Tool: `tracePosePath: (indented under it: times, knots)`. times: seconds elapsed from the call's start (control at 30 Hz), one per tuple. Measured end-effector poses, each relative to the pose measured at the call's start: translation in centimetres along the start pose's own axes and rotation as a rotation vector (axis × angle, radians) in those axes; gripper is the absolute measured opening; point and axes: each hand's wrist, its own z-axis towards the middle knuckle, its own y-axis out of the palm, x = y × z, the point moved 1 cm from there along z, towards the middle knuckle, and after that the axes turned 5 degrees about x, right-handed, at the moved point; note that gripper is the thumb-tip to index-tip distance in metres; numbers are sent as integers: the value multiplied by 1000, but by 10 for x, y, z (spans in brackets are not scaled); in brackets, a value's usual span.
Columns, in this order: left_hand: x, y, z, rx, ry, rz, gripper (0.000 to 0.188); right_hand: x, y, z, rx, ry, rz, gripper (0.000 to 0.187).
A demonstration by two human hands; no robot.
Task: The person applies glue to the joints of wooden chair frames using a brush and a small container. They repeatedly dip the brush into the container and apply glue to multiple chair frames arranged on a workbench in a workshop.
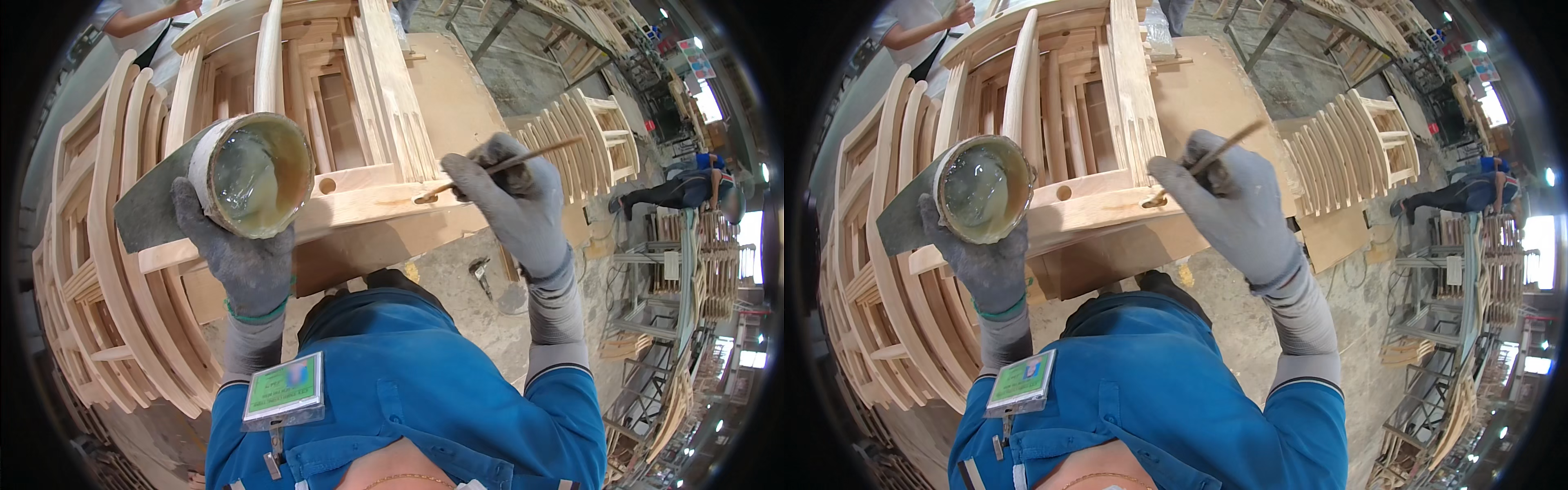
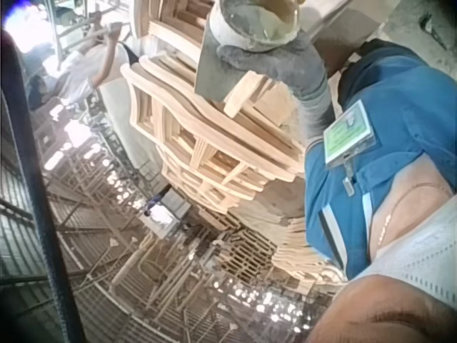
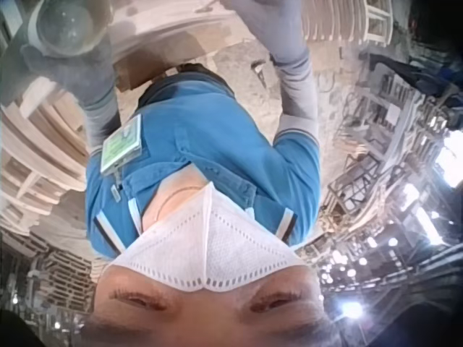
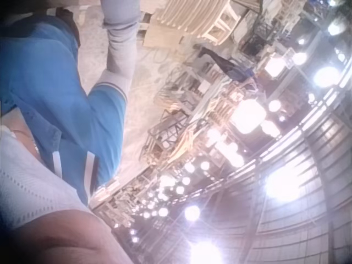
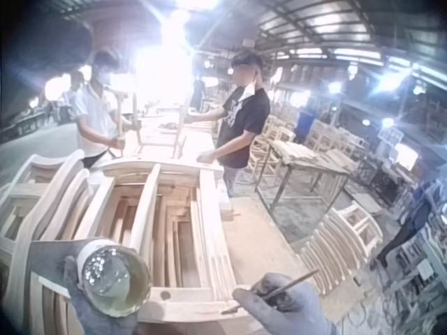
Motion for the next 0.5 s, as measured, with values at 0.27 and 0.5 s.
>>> tracePosePath:
  times: [0.27,0.5]
  knots:
    - [8,-6,12,-214,-79,-134,52,-5,18,4,-24,2,125,12]
    - [-1,-3,5,-95,11,-1,49,0,-2,-1,53,-21,70,27]
